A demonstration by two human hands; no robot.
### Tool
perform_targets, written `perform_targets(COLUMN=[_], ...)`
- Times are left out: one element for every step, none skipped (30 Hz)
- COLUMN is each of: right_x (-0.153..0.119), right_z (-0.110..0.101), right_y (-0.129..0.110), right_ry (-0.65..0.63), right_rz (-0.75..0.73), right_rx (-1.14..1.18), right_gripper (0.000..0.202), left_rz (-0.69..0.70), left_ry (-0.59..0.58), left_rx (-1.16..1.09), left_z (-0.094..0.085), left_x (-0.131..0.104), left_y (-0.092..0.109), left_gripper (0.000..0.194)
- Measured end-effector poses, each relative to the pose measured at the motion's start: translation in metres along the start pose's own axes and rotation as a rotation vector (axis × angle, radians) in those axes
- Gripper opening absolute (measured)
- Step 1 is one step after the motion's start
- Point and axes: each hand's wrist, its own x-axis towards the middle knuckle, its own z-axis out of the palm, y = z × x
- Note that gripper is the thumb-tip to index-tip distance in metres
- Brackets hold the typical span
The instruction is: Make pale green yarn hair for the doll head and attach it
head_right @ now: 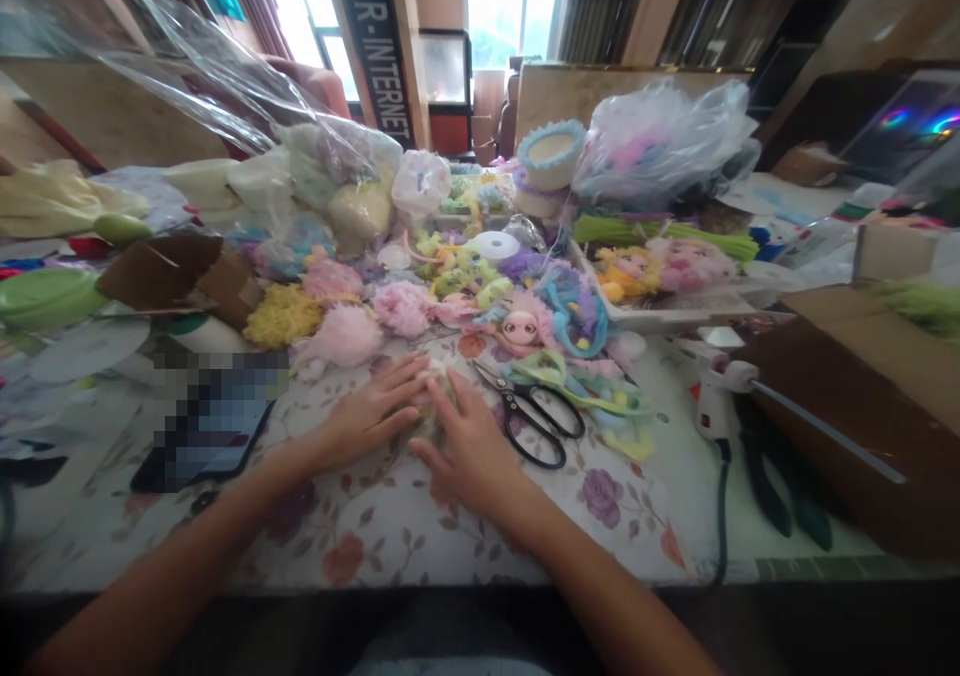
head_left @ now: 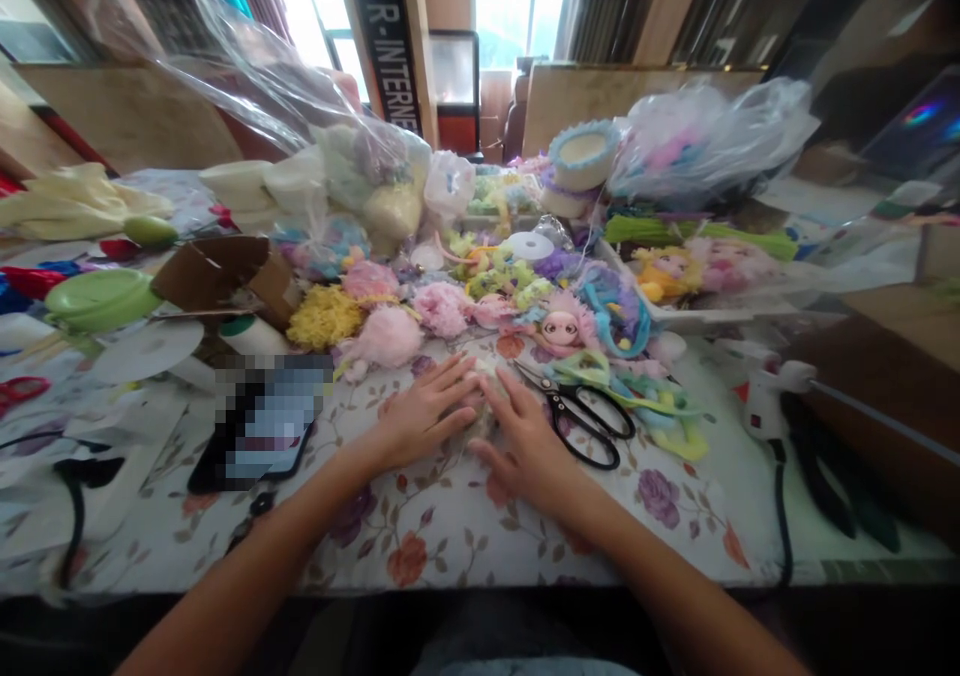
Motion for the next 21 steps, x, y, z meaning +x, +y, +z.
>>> perform_targets(right_x=[0.004, 0.008, 0.012, 0.015, 0.018, 0.02, 0.022, 0.022, 0.022, 0.021, 0.021, 0.021, 0.021, 0.022, 0.024, 0.026, 0.029, 0.032, 0.035, 0.037, 0.039], right_z=[0.002, 0.004, 0.006, 0.007, 0.007, 0.007, 0.006, 0.005, 0.004, 0.002, 0.001, 0.0, -0.001, -0.001, -0.001, -0.001, -0.001, -0.001, -0.002, -0.003, -0.004], right_y=[0.0, 0.001, 0.003, 0.005, 0.007, 0.008, 0.009, 0.01, 0.009, 0.008, 0.006, 0.004, 0.002, 0.001, 0.001, 0.001, 0.002, 0.003, 0.005, 0.007, 0.009], right_ry=[-0.028, -0.041, -0.041, -0.032, -0.017, 0.0, 0.022, 0.042, 0.059, 0.068, 0.071, 0.068, 0.067, 0.076, 0.102, 0.138, 0.173, 0.197, 0.2, 0.178, 0.14], right_rz=[-0.009, -0.001, 0.022, 0.05, 0.076, 0.097, 0.112, 0.121, 0.122, 0.112, 0.093, 0.071, 0.056, 0.057, 0.079, 0.113, 0.152, 0.19, 0.223, 0.251, 0.275], right_rx=[-0.054, -0.098, -0.133, -0.156, -0.167, -0.168, -0.16, -0.147, -0.131, -0.115, -0.1, -0.085, -0.065, -0.043, -0.017, 0.008, 0.029, 0.047, 0.065, 0.088, 0.118], right_gripper=[0.067, 0.068, 0.068, 0.067, 0.066, 0.066, 0.066, 0.067, 0.067, 0.067, 0.066, 0.065, 0.062, 0.059, 0.056, 0.054, 0.053, 0.056, 0.06, 0.066, 0.071], left_rz=[-0.013, -0.028, -0.044, -0.059, -0.077, -0.097, -0.118, -0.141, -0.167, -0.196, -0.223, -0.246, -0.273, -0.31, -0.352, -0.399, -0.444, -0.482, -0.508, -0.519, -0.525], left_ry=[0.007, 0.023, 0.042, 0.059, 0.075, 0.09, 0.104, 0.117, 0.137, 0.159, 0.179, 0.192, 0.196, 0.187, 0.165, 0.136, 0.106, 0.078, 0.058, 0.045, 0.035], left_rx=[-0.025, -0.049, -0.072, -0.095, -0.127, -0.163, -0.201, -0.234, -0.261, -0.28, -0.292, -0.301, -0.314, -0.33, -0.346, -0.361, -0.376, -0.391, -0.406, -0.421, -0.434], left_z=[0.004, 0.007, 0.01, 0.011, 0.011, 0.01, 0.008, 0.006, 0.005, 0.003, 0.001, -0.001, -0.002, -0.004, -0.006, -0.008, -0.011, -0.013, -0.015, -0.017, -0.019], left_x=[0.001, 0.001, 0.002, 0.004, 0.006, 0.008, 0.01, 0.012, 0.013, 0.014, 0.015, 0.016, 0.017, 0.018, 0.02, 0.022, 0.024, 0.026, 0.028, 0.029, 0.03], left_y=[-0.006, -0.011, -0.016, -0.02, -0.023, -0.025, -0.026, -0.027, -0.027, -0.027, -0.027, -0.026, -0.025, -0.024, -0.022, -0.02, -0.019, -0.017, -0.015, -0.012, -0.01], left_gripper=[0.052, 0.054, 0.055, 0.055, 0.055, 0.055, 0.056, 0.057, 0.058, 0.058, 0.059, 0.06, 0.061, 0.063, 0.065, 0.068, 0.07, 0.071, 0.07, 0.069, 0.068])
